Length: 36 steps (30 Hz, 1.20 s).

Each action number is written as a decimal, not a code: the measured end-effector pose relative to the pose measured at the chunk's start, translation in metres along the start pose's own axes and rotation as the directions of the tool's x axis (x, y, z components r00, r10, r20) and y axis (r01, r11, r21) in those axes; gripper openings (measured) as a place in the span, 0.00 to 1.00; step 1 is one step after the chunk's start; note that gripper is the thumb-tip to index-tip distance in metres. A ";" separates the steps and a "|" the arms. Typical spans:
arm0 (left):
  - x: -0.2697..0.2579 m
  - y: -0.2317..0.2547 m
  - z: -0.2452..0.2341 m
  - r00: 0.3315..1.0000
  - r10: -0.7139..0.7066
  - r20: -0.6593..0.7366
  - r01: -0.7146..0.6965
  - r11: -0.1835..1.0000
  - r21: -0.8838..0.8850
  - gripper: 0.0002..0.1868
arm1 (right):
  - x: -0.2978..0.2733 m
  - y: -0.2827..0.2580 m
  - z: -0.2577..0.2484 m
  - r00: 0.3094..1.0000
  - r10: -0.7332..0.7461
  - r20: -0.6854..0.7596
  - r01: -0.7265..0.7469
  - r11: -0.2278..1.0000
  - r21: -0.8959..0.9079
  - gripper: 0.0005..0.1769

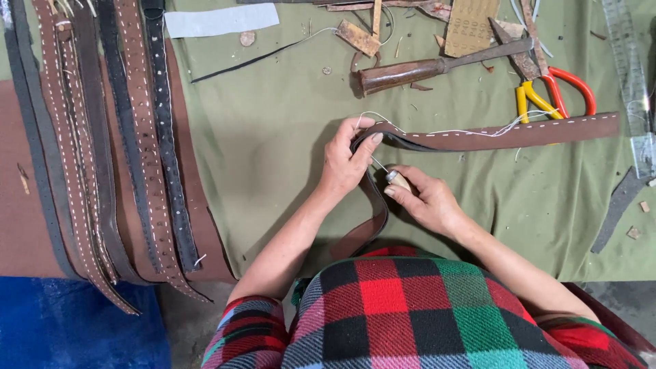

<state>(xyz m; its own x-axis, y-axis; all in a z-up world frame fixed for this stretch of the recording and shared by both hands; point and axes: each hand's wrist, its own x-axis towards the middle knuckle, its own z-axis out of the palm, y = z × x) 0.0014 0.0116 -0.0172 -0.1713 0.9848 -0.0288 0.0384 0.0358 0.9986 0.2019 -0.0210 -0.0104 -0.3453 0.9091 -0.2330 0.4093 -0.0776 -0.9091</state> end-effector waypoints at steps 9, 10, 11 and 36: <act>0.008 0.002 -0.010 0.980 -0.120 0.158 0.145 0.977 -0.155 0.19 | -0.006 -0.005 0.010 0.990 -0.024 -0.139 0.013 0.997 -0.078 0.21; 0.008 -0.001 -0.011 0.981 -0.120 0.154 0.144 0.977 -0.157 0.19 | -0.009 -0.001 0.013 0.990 -0.025 -0.136 0.014 0.997 -0.080 0.21; 0.008 -0.003 -0.011 0.981 -0.102 0.162 0.125 0.982 -0.140 0.19 | -0.012 0.004 0.015 0.983 -0.049 -0.178 0.032 0.995 -0.097 0.21; -0.007 -0.017 -0.011 0.984 0.119 0.131 -0.124 0.992 0.025 0.15 | -0.027 0.014 0.017 0.963 -0.192 -0.191 0.142 0.958 -0.248 0.23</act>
<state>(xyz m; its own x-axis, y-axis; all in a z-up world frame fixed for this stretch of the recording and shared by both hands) -0.0086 0.0022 -0.0337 -0.0348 0.9958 0.0852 0.0839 -0.0821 0.9931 0.2027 -0.0539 -0.0227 -0.2498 0.9682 0.0164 0.5529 0.1565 -0.8184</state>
